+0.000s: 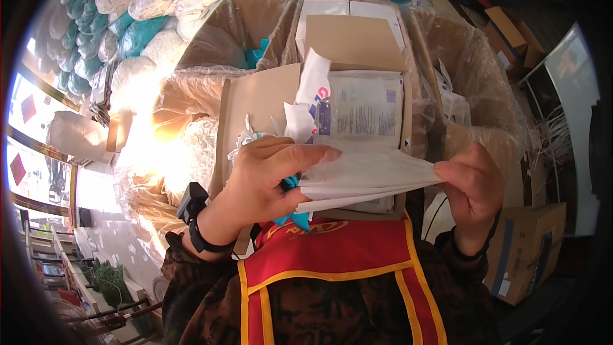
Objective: Unpacking and organizing teal-colored masks from their retail boxes and paper sleeves into a larger sorting bin.
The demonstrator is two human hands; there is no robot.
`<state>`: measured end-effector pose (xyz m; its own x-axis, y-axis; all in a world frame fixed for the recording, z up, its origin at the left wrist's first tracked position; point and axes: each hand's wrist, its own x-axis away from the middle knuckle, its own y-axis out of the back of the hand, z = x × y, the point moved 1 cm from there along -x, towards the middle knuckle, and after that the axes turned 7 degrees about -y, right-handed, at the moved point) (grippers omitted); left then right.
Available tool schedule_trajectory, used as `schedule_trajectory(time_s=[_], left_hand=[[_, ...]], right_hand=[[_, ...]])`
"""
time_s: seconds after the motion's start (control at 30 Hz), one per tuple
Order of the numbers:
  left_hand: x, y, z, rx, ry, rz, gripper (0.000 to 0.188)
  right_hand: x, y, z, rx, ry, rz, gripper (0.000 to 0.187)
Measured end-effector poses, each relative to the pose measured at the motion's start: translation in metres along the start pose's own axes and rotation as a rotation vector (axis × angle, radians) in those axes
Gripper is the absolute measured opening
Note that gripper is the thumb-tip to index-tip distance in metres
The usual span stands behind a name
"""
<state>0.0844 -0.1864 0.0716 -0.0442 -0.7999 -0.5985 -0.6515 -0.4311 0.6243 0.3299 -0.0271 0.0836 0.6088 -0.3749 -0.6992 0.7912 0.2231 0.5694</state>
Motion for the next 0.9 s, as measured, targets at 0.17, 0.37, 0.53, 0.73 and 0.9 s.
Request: schedule_trajectory(time_s=[0.17,0.37,0.53,0.73,0.9], left_hand=[[-0.003,0.0,0.001,0.06,-0.15,0.236,0.045],[-0.005,-0.002,-0.002,0.074,-0.132,0.29,0.052],[-0.005,-0.007,-0.003,-0.001,-0.199,0.359,0.049],[0.0,-0.01,0.009,0.047,-0.185,0.183,0.04],[-0.004,-0.008,0.007,0.148,-0.084,0.211,0.04]], right_hand=[[-0.004,-0.001,0.004,-0.031,0.048,0.049,0.023],[-0.004,0.0,0.011,0.073,0.163,0.029,0.029],[-0.006,0.001,0.012,0.11,0.241,0.027,0.034],[-0.001,0.005,0.017,0.112,0.219,0.062,0.035],[0.001,0.003,0.018,0.097,0.191,0.038,0.034]])
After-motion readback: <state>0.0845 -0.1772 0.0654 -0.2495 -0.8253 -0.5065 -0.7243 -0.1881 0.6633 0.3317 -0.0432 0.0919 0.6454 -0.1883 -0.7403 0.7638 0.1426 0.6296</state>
